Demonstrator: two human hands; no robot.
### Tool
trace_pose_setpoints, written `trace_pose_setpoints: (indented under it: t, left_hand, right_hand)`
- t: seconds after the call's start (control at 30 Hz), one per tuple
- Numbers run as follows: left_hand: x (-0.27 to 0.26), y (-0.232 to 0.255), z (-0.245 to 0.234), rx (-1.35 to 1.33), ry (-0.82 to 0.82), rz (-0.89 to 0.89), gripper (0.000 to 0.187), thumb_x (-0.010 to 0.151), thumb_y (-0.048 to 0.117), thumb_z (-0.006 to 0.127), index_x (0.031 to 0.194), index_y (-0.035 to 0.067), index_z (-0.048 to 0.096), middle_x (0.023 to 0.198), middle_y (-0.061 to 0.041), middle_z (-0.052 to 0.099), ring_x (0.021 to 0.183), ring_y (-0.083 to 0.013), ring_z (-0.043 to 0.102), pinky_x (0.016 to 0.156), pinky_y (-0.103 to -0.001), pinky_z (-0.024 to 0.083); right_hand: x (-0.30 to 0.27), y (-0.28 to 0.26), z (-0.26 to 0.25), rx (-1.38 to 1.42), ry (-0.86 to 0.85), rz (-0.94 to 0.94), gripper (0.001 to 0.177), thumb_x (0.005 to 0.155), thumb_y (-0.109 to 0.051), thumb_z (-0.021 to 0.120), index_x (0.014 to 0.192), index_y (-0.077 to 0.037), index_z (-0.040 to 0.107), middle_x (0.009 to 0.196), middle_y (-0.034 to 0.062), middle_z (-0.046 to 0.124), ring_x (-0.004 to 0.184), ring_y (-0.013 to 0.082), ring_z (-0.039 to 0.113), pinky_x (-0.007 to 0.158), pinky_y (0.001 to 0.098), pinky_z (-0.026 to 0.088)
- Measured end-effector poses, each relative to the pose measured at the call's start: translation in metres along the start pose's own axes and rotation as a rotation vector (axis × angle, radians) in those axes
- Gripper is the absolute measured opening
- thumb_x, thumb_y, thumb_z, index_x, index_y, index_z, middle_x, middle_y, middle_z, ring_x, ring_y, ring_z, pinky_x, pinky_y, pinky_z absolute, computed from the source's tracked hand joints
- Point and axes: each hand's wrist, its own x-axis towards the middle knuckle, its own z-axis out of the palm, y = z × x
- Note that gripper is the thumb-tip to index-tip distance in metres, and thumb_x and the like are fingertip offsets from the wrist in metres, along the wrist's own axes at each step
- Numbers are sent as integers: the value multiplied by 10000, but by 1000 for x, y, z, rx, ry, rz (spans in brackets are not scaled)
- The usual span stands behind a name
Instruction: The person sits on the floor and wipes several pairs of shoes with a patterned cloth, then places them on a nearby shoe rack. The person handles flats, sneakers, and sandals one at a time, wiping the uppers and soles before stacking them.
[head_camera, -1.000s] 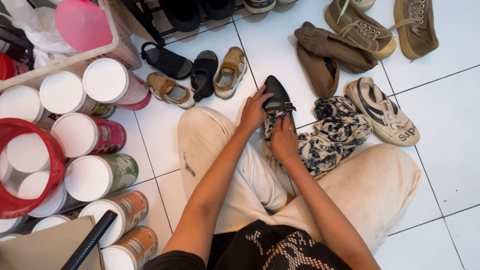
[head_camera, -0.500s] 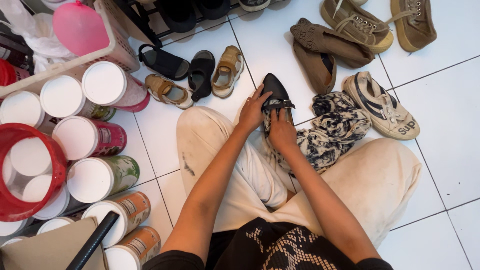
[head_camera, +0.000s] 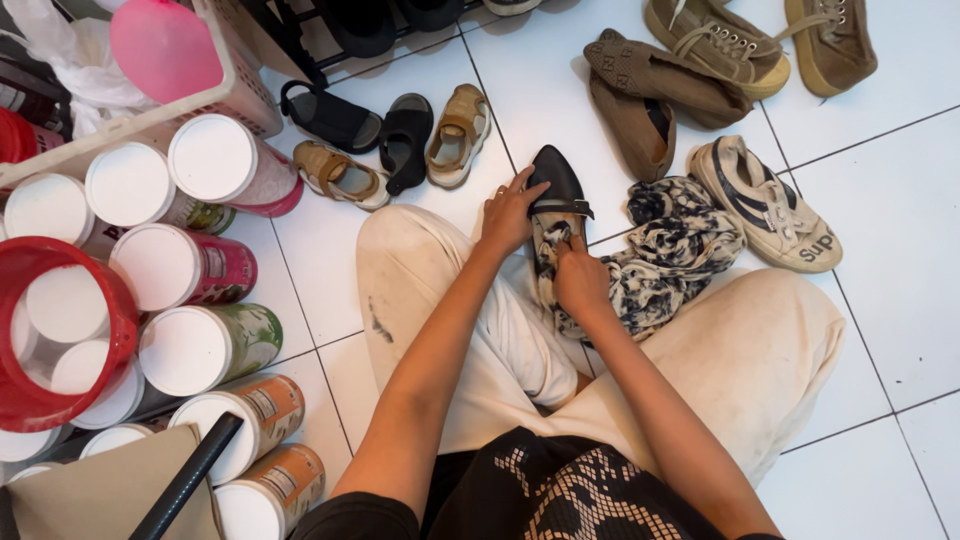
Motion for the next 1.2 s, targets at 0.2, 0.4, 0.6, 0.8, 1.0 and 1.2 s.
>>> trace_pose_setpoints:
  t: [0.2,0.4,0.6,0.8,1.0,1.2]
  left_hand:
    - [11,-16,13,-238,54,92,727,690,-80,579,1355,204,659,1580,-71,464,1317,-347,544,1133,-412,435]
    - [9,-16,13,-262,40,76,714,690,-31,621,1364,204,656,1588,-69,450,1337,-380,513,1153,-416,397]
    - [6,-13,12,-199,96,162,717,697,27,638,1388,217,646,1600,-70,431,1351,-373,537,1161,-437,400]
    - [3,-3,12,-33,0,30,687,761,52,591,1415,261,620,1656,1,349,1190,-358,555,994,-435,500]
    - [-3,-12,16,-95,32,58,698,766,84,621,1444,250,583,1632,-53,354,1234,-385,524,1017,-452,483]
    - [-4,-14,24,-72,69,79,675,832,171,621,1494,272,534,1637,-126,355,1363,-401,455,1059,-499,461]
  right_hand:
    - [14,3,2,74,150,-105,391,750,52,613,1122,-18,711,1311,177,657,855,412,706,754,479,573]
    - [45,4,22,44,135,-172,265,831,22,588,1065,-25,704,1178,117,711,852,369,713,735,478,563]
    - [59,2,22,-45,86,-169,165,907,-20,582,1007,-55,708,1086,119,718,859,354,721,760,481,565]
    - [11,7,6,80,69,-155,337,773,16,590,1028,-77,789,1109,140,750,797,374,719,725,467,569]
    - [1,90,-40,623,-233,85,226,875,0,658,1033,-78,799,939,92,802,774,141,716,748,298,570]
    - [-20,144,-79,1278,306,275,213,928,54,515,970,-29,706,989,75,776,892,140,718,825,260,590]
